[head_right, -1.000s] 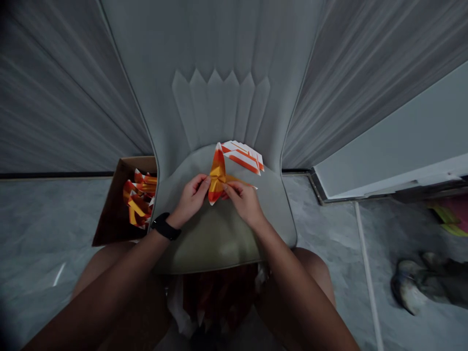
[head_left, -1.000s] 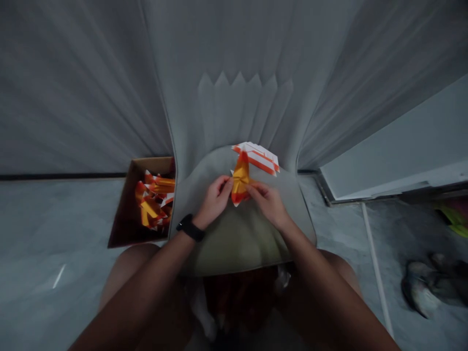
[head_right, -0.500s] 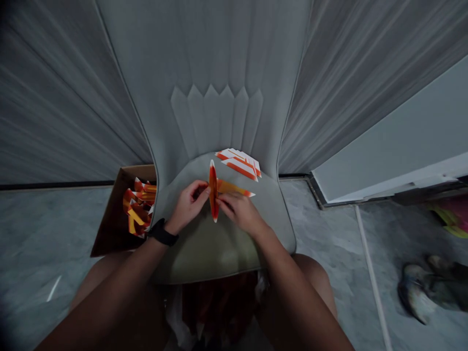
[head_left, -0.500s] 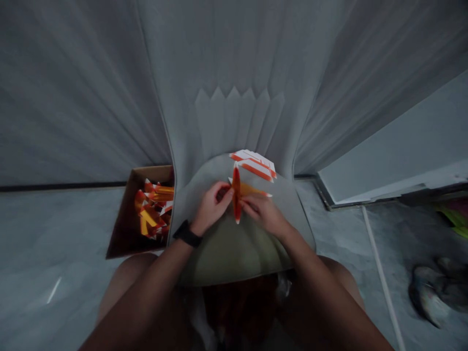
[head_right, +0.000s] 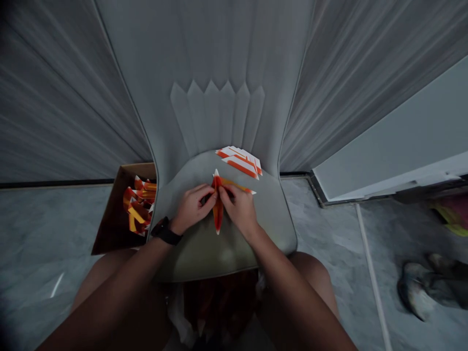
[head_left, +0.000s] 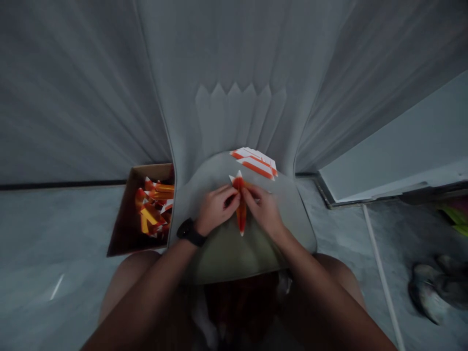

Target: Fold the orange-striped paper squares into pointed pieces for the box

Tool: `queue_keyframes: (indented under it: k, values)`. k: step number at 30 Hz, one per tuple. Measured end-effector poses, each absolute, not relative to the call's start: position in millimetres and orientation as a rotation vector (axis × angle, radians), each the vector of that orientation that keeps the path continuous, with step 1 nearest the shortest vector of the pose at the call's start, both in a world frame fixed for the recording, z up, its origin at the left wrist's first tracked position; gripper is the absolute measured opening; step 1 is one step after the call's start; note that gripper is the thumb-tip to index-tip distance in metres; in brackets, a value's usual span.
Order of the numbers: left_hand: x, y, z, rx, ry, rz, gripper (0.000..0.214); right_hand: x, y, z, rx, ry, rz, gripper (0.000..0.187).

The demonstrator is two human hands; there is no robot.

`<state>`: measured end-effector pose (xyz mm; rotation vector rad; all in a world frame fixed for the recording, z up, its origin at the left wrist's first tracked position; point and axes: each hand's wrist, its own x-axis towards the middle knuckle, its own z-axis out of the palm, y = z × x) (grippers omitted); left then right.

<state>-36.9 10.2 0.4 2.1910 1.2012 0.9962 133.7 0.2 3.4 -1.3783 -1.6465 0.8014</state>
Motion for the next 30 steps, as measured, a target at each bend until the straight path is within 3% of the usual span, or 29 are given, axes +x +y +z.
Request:
queue_keyframes:
  k: [12,22,30]
  values:
    - [-26.5,8.8,-3.5,1.398,1.013,1.059,0.035,133.1,-1.4,10.4,-1.395,-1.479,0.799,0.039]
    - [-32.0,12.9,-6.6,1.693,1.191,1.137,0.024,132.1,-5.0,11.6,-1.308,-1.932,0.491,0.033]
    - [-31.7,14.6,-1.9,1.506,1.173,1.191,0.035,131.1,-3.2,10.8,-1.291,-1.745,0.744,0.036]
